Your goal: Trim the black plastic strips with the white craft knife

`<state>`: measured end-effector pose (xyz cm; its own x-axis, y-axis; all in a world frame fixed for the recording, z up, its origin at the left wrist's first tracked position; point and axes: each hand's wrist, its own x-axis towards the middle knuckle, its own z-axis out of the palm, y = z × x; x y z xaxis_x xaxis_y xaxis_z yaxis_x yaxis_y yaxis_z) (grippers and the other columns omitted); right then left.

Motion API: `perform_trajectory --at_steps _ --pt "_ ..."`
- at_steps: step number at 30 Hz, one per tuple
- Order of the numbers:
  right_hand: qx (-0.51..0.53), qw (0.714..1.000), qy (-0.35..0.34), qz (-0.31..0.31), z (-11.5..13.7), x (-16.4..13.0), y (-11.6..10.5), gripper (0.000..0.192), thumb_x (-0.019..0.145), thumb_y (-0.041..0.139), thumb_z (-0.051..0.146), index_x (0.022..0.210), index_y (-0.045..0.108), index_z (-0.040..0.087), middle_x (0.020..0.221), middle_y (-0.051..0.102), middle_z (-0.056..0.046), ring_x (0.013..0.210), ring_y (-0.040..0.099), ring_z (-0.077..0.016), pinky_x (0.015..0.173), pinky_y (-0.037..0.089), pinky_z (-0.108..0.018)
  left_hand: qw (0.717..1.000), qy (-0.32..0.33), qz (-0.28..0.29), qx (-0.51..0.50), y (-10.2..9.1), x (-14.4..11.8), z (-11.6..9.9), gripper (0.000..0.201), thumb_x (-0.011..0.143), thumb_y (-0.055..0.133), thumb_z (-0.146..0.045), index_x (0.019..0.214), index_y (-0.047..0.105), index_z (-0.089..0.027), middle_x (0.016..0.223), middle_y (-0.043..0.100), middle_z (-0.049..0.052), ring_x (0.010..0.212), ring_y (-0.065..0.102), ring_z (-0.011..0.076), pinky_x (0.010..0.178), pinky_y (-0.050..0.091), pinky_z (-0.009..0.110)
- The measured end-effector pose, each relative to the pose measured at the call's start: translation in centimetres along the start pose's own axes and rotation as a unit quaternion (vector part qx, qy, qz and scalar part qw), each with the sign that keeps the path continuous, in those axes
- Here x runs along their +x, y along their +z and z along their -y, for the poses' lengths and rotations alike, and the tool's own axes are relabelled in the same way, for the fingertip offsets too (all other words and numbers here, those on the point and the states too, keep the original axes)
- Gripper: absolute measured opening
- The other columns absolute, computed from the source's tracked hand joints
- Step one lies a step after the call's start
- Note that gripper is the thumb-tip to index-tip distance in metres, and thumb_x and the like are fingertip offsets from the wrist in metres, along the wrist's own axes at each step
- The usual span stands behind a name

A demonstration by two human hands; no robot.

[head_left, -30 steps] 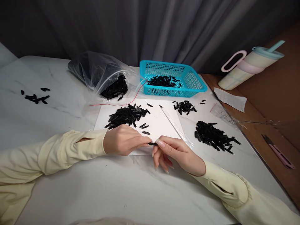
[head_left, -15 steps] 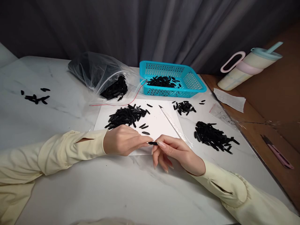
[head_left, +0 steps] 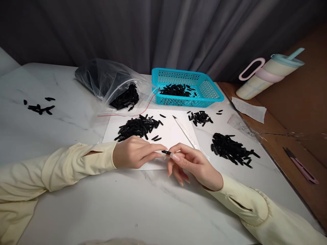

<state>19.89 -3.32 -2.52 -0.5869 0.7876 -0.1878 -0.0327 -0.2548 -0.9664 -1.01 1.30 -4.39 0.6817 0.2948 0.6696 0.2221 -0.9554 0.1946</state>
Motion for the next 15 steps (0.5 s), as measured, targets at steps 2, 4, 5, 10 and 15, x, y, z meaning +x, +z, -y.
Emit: perform_trajectory --at_steps 2,4,5,10,15 --pt "-0.003 1.0 -0.005 -0.01 -0.08 0.0 -0.02 0.019 0.09 0.048 0.037 0.091 0.048 0.018 0.067 0.063 -0.001 0.039 0.049 -0.0065 0.036 0.03 -0.018 1.0 -0.017 -0.006 -0.001 0.04 -0.04 -0.11 0.014 0.089 0.048 -0.018 0.1 0.055 -0.015 0.066 0.071 0.002 0.051 0.063 0.0105 0.049 0.045 0.019" --pt "-0.01 1.0 -0.01 -0.018 -0.21 0.02 -0.06 0.019 0.09 0.049 0.036 0.092 0.048 0.018 0.067 0.063 -0.001 0.038 0.049 -0.0065 0.035 0.03 -0.018 1.0 -0.022 -0.008 -0.003 0.05 -0.04 -0.18 0.014 0.089 0.048 -0.018 0.1 0.055 -0.015 0.067 0.071 0.003 0.052 0.064 0.0107 0.05 0.046 0.018" --pt "-0.015 1.0 -0.012 -0.02 -0.28 0.04 -0.08 0.018 0.09 0.049 0.035 0.093 0.049 0.017 0.066 0.063 -0.001 0.038 0.048 -0.0065 0.035 0.03 -0.018 1.0 -0.023 -0.009 -0.006 0.05 -0.03 -0.21 0.013 0.089 0.049 -0.018 0.099 0.056 -0.014 0.068 0.072 0.004 0.052 0.064 0.011 0.05 0.046 0.018" --pt "-0.07 0.995 -0.047 -0.045 -0.41 -0.03 -0.04 0.017 0.09 0.049 0.032 0.095 0.053 0.017 0.066 0.062 -0.001 0.038 0.047 -0.0063 0.035 0.032 -0.019 0.999 -0.017 -0.014 -0.025 0.02 0.05 -0.25 0.013 0.088 0.05 -0.017 0.1 0.055 -0.014 0.073 0.073 0.004 0.055 0.065 0.0107 0.05 0.046 0.018" --pt "-0.203 0.965 -0.123 -0.111 -0.28 -0.28 0.17 0.016 0.088 0.052 0.028 0.091 0.061 0.016 0.064 0.065 -0.002 0.037 0.047 -0.0069 0.039 0.041 -0.022 1.0 -0.008 -0.016 -0.025 0.12 -0.04 -0.22 0.017 0.086 0.051 -0.014 0.103 0.054 -0.013 0.071 0.071 0.003 0.052 0.063 0.0103 0.047 0.043 0.019"
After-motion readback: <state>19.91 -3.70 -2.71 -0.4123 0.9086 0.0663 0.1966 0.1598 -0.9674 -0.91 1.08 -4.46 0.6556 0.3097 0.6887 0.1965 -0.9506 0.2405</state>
